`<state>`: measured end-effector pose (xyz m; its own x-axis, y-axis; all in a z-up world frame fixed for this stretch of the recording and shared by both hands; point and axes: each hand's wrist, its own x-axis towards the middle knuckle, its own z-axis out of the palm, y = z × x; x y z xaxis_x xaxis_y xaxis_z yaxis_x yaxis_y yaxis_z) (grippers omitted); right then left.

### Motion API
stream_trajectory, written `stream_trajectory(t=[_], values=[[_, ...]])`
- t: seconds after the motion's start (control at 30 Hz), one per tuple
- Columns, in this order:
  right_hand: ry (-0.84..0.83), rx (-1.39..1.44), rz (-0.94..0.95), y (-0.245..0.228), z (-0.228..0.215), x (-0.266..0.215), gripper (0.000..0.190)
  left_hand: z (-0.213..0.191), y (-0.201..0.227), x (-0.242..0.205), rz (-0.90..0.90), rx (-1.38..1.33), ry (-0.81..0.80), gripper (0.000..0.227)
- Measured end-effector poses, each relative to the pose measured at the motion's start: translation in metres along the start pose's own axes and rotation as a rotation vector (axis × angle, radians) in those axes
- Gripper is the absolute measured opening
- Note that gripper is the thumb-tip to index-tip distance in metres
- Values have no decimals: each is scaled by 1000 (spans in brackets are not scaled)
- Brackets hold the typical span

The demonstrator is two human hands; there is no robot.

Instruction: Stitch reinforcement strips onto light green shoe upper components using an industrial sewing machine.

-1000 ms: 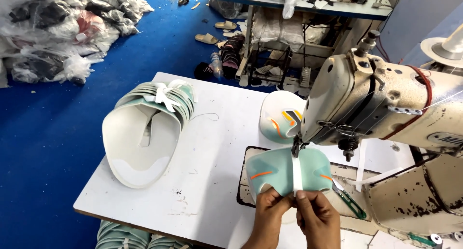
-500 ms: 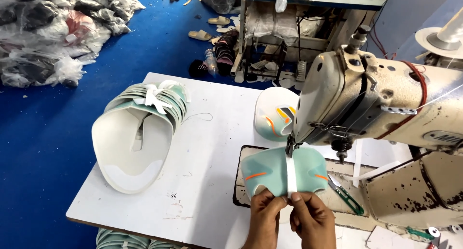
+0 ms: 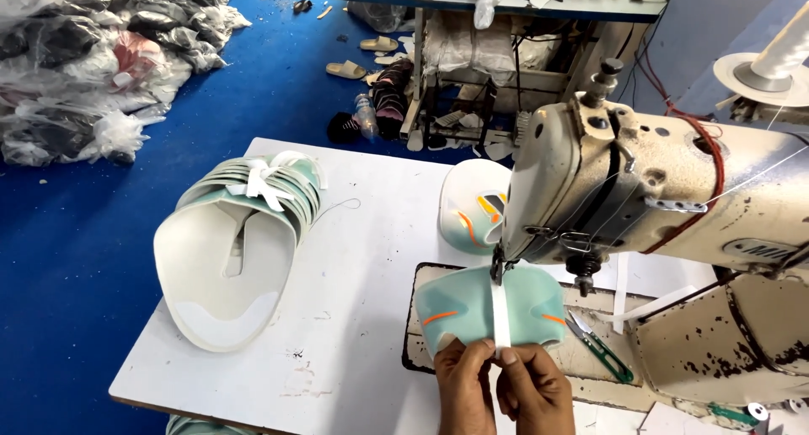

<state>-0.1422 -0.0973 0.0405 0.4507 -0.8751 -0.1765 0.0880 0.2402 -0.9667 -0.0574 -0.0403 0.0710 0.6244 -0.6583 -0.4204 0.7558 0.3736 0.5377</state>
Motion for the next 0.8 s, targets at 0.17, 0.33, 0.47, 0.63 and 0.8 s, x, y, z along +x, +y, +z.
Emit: stream_trajectory(t=[0.17, 0.33, 0.47, 0.63, 0.8], values=[[-24, 28, -10, 11, -5, 5, 19, 13, 5, 1, 27, -50, 62, 8], [7, -51, 16, 22, -14, 8, 19, 28, 12, 1, 46, 64, 127, 11], [27, -368, -106, 9, -26, 2, 21, 17, 3, 12, 245, 241, 69, 21], [233, -1100, -1140, -53, -33, 15, 28, 0, -10, 24, 283, 322, 53, 17], [-132, -1320, -1282, -59, -32, 49, 60, -44, -57, 62, 871, 667, 19, 21]])
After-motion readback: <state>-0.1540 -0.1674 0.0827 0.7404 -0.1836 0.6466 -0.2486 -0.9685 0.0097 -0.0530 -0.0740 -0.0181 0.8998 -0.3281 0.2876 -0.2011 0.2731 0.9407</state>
